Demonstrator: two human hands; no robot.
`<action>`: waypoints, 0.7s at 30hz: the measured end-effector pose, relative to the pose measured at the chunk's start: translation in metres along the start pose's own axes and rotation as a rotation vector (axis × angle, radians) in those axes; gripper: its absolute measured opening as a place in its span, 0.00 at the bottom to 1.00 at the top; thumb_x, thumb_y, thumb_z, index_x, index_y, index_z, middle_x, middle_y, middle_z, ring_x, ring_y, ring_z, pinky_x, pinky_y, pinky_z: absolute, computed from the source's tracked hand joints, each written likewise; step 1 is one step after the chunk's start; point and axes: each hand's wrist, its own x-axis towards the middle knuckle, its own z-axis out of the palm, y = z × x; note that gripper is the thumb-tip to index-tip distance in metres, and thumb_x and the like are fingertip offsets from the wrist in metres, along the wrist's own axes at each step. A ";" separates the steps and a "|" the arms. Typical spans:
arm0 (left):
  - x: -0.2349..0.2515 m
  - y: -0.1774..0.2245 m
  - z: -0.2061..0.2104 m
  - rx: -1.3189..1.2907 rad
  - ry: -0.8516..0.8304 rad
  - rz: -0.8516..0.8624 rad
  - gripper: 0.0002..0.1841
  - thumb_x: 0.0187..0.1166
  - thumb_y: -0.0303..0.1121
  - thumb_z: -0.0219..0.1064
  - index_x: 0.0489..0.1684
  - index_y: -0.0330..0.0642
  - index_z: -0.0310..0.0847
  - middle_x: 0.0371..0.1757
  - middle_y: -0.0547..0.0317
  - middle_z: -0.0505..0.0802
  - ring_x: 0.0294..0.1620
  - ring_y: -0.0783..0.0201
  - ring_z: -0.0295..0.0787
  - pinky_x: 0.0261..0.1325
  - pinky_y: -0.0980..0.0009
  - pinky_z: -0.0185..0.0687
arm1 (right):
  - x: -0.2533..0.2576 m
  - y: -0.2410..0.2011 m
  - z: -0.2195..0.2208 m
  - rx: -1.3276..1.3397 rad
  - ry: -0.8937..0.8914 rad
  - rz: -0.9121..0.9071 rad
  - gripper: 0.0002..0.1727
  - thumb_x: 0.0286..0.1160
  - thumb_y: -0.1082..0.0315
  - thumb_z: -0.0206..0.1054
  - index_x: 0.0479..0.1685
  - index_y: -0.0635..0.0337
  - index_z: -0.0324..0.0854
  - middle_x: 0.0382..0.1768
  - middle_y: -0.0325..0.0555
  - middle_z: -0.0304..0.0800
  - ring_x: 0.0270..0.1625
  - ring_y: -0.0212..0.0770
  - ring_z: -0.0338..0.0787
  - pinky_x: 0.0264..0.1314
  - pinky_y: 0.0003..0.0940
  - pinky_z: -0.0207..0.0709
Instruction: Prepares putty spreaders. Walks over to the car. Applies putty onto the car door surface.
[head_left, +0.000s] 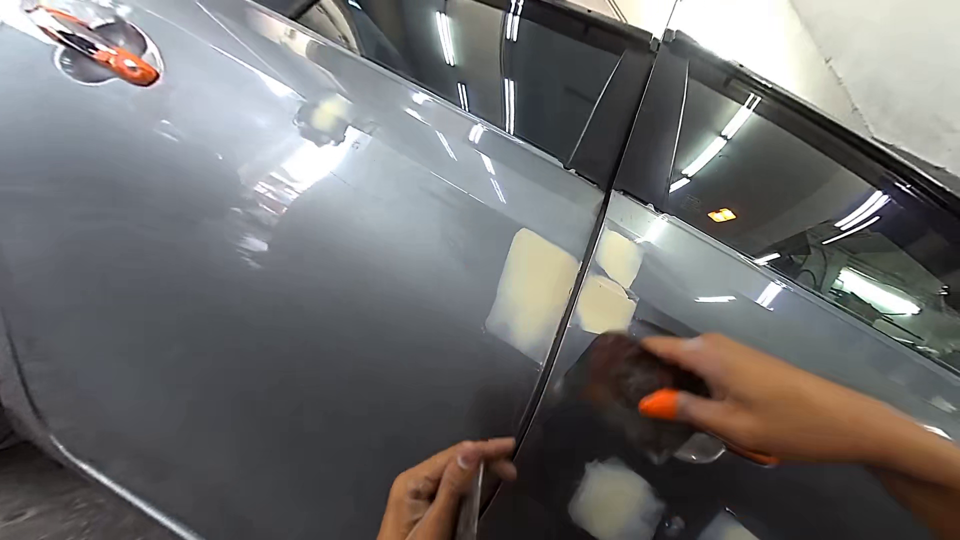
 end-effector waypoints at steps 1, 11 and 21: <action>0.002 0.000 -0.001 0.060 0.041 -0.030 0.22 0.94 0.34 0.45 0.55 0.38 0.90 0.46 0.64 0.98 0.18 0.84 0.79 0.20 0.84 0.74 | -0.006 0.005 -0.009 0.048 0.091 0.076 0.15 0.80 0.49 0.65 0.56 0.44 0.84 0.31 0.29 0.89 0.31 0.25 0.88 0.30 0.26 0.84; 0.001 -0.016 0.026 0.271 0.045 -0.136 0.20 0.92 0.32 0.48 0.59 0.35 0.89 0.52 0.58 0.96 0.53 0.74 0.93 0.62 0.74 0.87 | 0.000 0.028 -0.009 0.237 0.617 0.434 0.20 0.77 0.59 0.73 0.65 0.50 0.76 0.42 0.43 0.96 0.30 0.43 0.96 0.25 0.41 0.93; 0.000 -0.013 0.024 0.412 0.040 -0.134 0.18 0.89 0.34 0.52 0.57 0.40 0.90 0.50 0.61 0.96 0.52 0.75 0.91 0.59 0.73 0.86 | 0.016 0.014 -0.002 0.050 0.606 0.466 0.20 0.81 0.55 0.70 0.64 0.47 0.69 0.36 0.39 0.93 0.22 0.38 0.92 0.18 0.36 0.89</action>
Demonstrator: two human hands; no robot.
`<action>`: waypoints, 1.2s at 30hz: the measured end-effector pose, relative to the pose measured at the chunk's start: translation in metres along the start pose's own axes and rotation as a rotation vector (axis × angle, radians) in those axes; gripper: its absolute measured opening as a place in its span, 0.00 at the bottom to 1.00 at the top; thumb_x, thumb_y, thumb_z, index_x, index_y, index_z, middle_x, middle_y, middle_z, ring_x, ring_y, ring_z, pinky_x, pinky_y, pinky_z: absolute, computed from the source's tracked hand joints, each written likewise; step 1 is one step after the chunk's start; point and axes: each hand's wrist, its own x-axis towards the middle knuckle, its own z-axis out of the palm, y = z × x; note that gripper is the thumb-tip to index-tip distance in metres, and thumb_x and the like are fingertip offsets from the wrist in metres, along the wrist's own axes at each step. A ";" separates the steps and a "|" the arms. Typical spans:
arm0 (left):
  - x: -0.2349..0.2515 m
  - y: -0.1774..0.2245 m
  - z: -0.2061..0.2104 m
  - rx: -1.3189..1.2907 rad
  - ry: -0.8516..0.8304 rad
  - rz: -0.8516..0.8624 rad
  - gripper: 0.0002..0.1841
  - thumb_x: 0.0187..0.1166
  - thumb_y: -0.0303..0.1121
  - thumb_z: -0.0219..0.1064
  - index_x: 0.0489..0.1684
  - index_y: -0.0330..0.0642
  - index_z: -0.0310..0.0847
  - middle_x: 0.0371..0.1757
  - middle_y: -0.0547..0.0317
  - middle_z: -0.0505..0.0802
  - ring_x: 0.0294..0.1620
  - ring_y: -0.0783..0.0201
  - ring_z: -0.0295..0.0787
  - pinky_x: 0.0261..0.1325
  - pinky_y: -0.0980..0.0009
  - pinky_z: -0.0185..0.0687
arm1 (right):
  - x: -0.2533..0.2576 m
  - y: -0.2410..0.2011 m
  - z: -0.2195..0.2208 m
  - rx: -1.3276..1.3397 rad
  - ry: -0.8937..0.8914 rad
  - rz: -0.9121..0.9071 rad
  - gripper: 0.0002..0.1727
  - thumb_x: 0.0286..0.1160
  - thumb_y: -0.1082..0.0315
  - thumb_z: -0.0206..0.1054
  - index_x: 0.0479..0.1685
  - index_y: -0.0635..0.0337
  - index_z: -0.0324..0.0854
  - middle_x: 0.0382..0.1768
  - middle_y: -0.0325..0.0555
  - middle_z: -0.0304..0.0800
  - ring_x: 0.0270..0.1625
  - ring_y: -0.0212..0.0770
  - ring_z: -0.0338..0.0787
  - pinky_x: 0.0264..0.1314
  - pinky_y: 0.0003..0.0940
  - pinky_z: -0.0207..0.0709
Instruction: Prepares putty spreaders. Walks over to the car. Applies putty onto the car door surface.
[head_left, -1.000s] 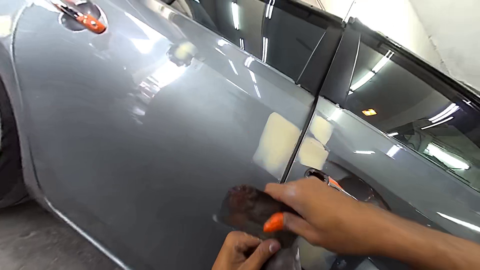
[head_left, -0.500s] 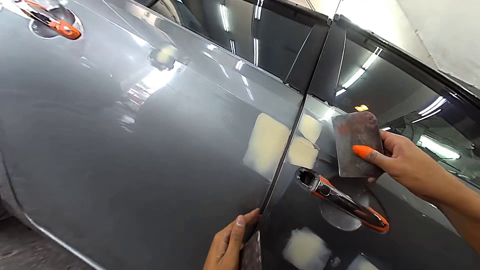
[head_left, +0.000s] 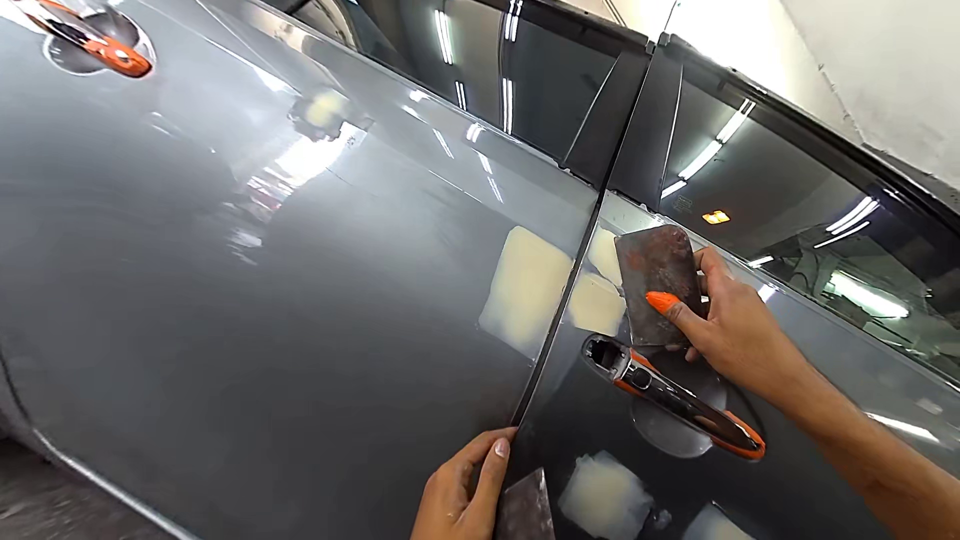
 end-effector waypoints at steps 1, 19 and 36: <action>0.000 0.000 0.000 0.006 -0.002 0.000 0.18 0.89 0.34 0.52 0.58 0.40 0.89 0.51 0.61 0.96 0.53 0.75 0.91 0.60 0.73 0.85 | 0.000 -0.001 0.001 0.022 0.000 0.031 0.20 0.80 0.56 0.71 0.63 0.48 0.69 0.36 0.40 0.93 0.22 0.39 0.92 0.18 0.37 0.89; -0.002 0.005 -0.002 0.087 -0.041 -0.023 0.18 0.87 0.34 0.53 0.60 0.39 0.88 0.55 0.55 0.94 0.55 0.71 0.91 0.59 0.68 0.85 | -0.008 -0.008 0.029 -0.162 0.186 -0.105 0.30 0.83 0.57 0.66 0.78 0.54 0.58 0.24 0.44 0.81 0.19 0.45 0.85 0.18 0.45 0.79; -0.002 0.013 -0.003 0.159 -0.045 -0.036 0.19 0.86 0.34 0.53 0.63 0.39 0.87 0.58 0.53 0.94 0.56 0.67 0.91 0.57 0.65 0.86 | -0.005 -0.009 0.037 -0.141 0.241 -0.063 0.28 0.83 0.55 0.66 0.75 0.54 0.60 0.24 0.42 0.82 0.22 0.44 0.87 0.23 0.46 0.82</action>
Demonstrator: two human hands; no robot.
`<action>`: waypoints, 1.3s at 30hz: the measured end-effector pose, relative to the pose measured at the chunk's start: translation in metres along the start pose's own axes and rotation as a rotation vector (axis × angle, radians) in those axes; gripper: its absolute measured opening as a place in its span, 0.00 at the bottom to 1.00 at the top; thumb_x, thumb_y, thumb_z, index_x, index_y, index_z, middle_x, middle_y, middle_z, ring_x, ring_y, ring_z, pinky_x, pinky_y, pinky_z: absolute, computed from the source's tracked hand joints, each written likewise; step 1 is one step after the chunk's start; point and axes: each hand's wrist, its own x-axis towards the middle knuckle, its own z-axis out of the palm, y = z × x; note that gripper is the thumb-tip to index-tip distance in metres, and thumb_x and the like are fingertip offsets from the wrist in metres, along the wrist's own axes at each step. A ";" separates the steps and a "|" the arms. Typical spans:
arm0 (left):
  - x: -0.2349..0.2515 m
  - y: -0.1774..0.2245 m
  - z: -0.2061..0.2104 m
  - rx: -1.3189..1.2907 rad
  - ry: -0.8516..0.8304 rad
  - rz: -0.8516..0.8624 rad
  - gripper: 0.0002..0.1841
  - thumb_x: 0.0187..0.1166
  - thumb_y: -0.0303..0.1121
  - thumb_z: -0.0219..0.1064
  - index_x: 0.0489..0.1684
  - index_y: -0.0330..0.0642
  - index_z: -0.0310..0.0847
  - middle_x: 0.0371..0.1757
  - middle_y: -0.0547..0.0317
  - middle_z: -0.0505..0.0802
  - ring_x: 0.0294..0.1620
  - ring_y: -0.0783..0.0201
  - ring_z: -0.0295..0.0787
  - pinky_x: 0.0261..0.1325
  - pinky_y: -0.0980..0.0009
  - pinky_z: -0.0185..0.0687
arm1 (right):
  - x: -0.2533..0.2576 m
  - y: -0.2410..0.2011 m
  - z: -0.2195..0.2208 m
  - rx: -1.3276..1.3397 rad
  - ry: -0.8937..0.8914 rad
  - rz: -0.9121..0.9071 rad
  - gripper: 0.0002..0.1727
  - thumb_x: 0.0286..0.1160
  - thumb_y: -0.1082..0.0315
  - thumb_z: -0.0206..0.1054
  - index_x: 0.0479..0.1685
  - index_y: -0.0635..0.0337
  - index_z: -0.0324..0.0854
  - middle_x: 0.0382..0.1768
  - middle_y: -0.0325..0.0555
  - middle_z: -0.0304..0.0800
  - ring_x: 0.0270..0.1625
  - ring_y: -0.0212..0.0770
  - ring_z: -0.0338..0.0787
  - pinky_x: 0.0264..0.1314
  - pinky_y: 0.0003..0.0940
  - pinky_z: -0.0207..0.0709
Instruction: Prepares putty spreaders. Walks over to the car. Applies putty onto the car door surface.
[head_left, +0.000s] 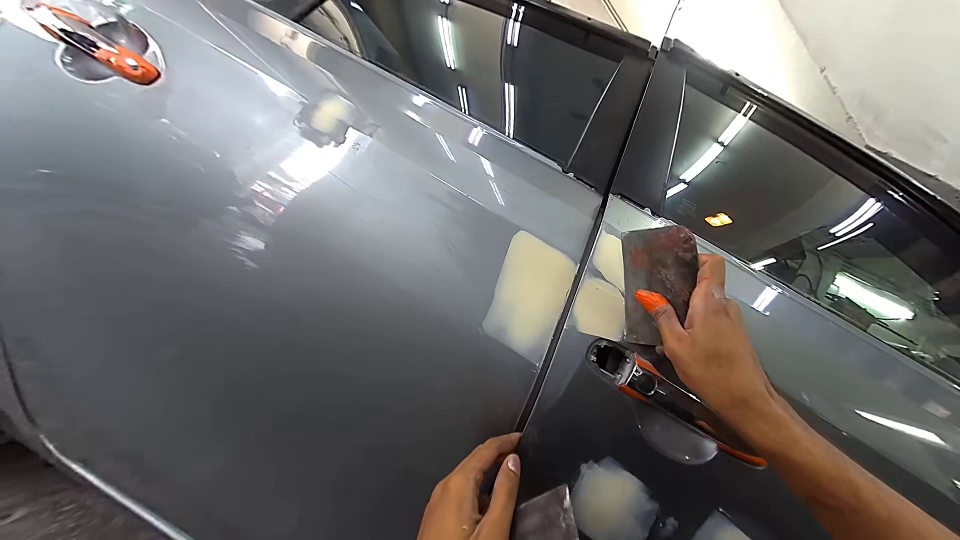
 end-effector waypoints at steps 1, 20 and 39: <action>0.000 -0.001 0.000 0.002 -0.001 0.002 0.19 0.86 0.34 0.53 0.63 0.39 0.86 0.58 0.53 0.94 0.57 0.67 0.91 0.59 0.65 0.86 | 0.002 -0.002 0.002 -0.010 0.007 -0.001 0.28 0.83 0.55 0.66 0.75 0.54 0.60 0.23 0.42 0.82 0.21 0.43 0.88 0.23 0.46 0.83; -0.001 0.000 -0.003 0.017 -0.027 -0.002 0.19 0.85 0.33 0.53 0.66 0.38 0.85 0.61 0.51 0.93 0.60 0.65 0.91 0.63 0.63 0.85 | 0.006 -0.007 0.003 0.005 -0.012 0.032 0.28 0.84 0.55 0.66 0.75 0.54 0.59 0.25 0.44 0.83 0.23 0.45 0.89 0.24 0.47 0.85; -0.002 0.002 -0.001 0.019 -0.020 -0.013 0.20 0.84 0.33 0.53 0.66 0.39 0.86 0.61 0.52 0.93 0.62 0.65 0.90 0.64 0.63 0.84 | 0.011 -0.021 0.009 0.047 0.005 0.087 0.28 0.86 0.55 0.64 0.77 0.56 0.58 0.25 0.47 0.82 0.21 0.48 0.88 0.22 0.50 0.83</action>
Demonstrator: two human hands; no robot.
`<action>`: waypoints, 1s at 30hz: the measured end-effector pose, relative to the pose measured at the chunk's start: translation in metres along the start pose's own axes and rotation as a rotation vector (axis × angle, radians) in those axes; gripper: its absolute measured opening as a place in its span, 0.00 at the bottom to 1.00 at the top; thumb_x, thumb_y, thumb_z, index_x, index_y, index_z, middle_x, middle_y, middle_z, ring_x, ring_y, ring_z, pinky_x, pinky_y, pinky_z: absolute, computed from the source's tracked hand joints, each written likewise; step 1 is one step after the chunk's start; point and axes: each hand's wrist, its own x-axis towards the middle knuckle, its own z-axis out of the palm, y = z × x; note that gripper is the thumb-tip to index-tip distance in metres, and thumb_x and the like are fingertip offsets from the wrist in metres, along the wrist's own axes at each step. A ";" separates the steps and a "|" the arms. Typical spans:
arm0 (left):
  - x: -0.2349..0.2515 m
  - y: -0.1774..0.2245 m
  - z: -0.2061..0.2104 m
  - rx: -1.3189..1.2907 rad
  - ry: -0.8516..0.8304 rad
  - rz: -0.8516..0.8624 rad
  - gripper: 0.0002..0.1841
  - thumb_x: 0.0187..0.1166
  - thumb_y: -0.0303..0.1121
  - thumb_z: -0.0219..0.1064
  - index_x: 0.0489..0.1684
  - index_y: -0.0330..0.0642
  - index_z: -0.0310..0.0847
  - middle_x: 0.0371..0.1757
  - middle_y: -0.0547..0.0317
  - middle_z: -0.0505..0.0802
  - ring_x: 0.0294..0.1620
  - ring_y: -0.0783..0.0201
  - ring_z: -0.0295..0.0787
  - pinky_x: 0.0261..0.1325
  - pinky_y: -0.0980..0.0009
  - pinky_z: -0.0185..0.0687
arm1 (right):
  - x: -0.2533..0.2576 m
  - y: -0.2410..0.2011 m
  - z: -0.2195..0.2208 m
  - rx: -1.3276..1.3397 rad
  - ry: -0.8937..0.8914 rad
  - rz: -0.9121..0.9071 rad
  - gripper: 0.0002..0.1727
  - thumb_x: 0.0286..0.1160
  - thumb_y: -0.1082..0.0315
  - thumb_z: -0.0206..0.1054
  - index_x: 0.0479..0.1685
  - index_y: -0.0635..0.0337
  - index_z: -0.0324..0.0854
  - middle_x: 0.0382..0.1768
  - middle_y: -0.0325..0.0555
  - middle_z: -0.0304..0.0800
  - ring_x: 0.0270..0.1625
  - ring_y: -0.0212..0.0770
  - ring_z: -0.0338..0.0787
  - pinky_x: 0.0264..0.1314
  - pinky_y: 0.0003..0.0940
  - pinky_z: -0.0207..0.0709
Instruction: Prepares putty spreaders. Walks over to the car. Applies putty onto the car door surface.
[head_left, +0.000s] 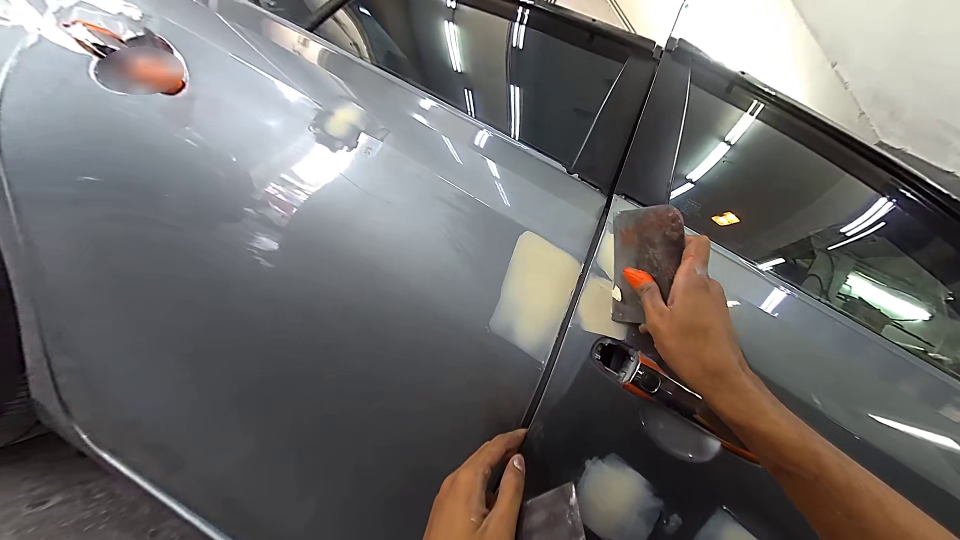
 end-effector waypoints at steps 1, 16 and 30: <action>0.000 -0.001 0.000 0.000 -0.002 0.004 0.20 0.84 0.33 0.53 0.66 0.39 0.86 0.61 0.53 0.93 0.62 0.66 0.90 0.64 0.64 0.84 | 0.002 -0.002 0.000 0.007 -0.014 0.011 0.29 0.86 0.54 0.63 0.77 0.55 0.58 0.25 0.47 0.82 0.21 0.48 0.87 0.22 0.50 0.83; 0.003 -0.002 -0.006 -0.004 -0.052 0.012 0.20 0.85 0.33 0.51 0.66 0.40 0.86 0.62 0.53 0.93 0.63 0.65 0.90 0.68 0.60 0.82 | -0.003 0.007 -0.005 0.002 -0.032 0.040 0.31 0.86 0.52 0.63 0.79 0.56 0.56 0.25 0.49 0.83 0.21 0.49 0.88 0.23 0.52 0.85; 0.003 -0.002 -0.008 0.005 -0.070 0.009 0.21 0.85 0.33 0.51 0.67 0.40 0.85 0.62 0.53 0.93 0.61 0.65 0.91 0.62 0.62 0.85 | -0.004 -0.001 -0.002 -0.082 0.019 0.026 0.29 0.85 0.54 0.66 0.76 0.56 0.58 0.24 0.46 0.82 0.22 0.47 0.89 0.25 0.51 0.85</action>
